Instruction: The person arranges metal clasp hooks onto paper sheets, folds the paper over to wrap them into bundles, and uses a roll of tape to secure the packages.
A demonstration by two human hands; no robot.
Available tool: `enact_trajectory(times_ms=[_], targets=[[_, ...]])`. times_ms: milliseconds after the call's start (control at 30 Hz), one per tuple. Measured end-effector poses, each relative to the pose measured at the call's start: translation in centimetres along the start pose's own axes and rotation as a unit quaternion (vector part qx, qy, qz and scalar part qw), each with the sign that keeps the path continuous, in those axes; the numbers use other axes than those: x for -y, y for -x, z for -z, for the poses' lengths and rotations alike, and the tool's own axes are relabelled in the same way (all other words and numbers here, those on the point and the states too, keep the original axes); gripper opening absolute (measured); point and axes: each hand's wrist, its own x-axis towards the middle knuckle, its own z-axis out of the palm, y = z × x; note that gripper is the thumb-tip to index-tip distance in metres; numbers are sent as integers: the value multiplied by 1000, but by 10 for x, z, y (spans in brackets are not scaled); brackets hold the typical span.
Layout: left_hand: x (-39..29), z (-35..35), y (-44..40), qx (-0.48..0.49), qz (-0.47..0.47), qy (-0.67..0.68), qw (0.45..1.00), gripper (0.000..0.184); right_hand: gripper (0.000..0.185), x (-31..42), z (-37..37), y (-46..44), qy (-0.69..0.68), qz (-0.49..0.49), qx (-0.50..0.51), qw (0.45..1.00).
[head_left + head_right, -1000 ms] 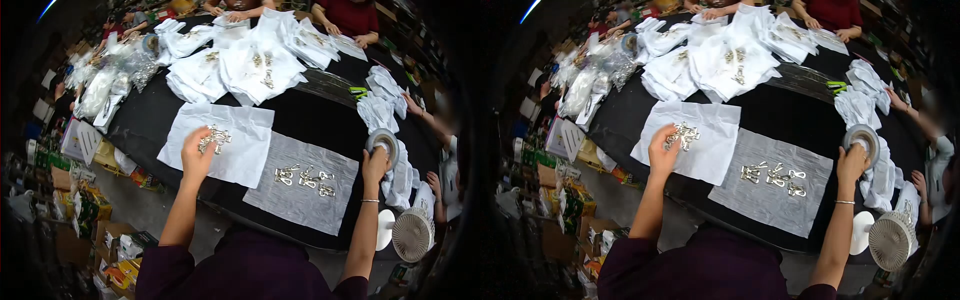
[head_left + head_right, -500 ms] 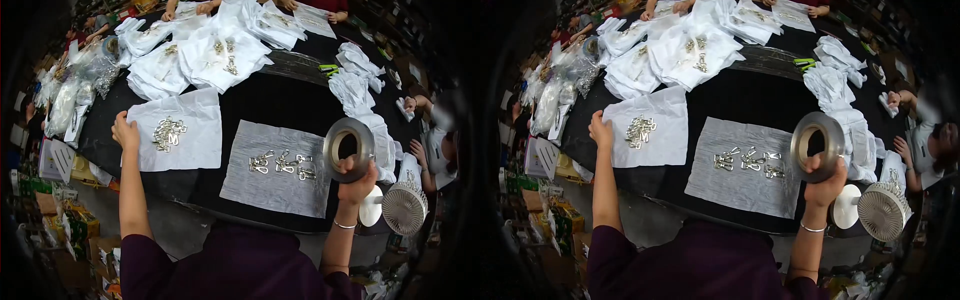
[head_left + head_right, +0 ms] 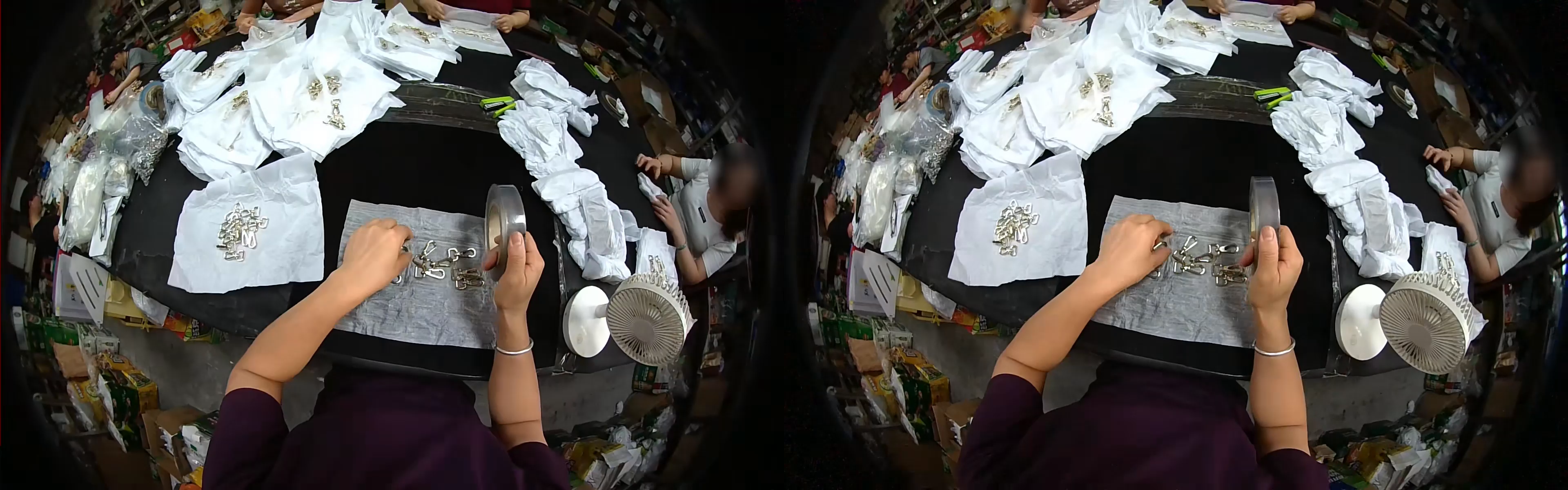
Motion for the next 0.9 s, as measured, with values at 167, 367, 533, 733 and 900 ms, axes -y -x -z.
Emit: enact_trajectory(times_ms=[167,367,533,733,900], targets=[[5,13,3,88,144,182,969,16,38,-4,4,2,-55,-12,-49,997],[2,36,8,69,205,350,911,10,38,-9,-6,3,-3,28,-26,999],[13,2,15,-104,80,329,935,14,38,28,-30,1,-31,33,25,999],[26,-12,25,-166,23,175,970,17,34,27,-85,11,-118,32,125,985],[32,-14,30,-158,11,146,977,19,36,8,-102,8,-69,-44,183,980]])
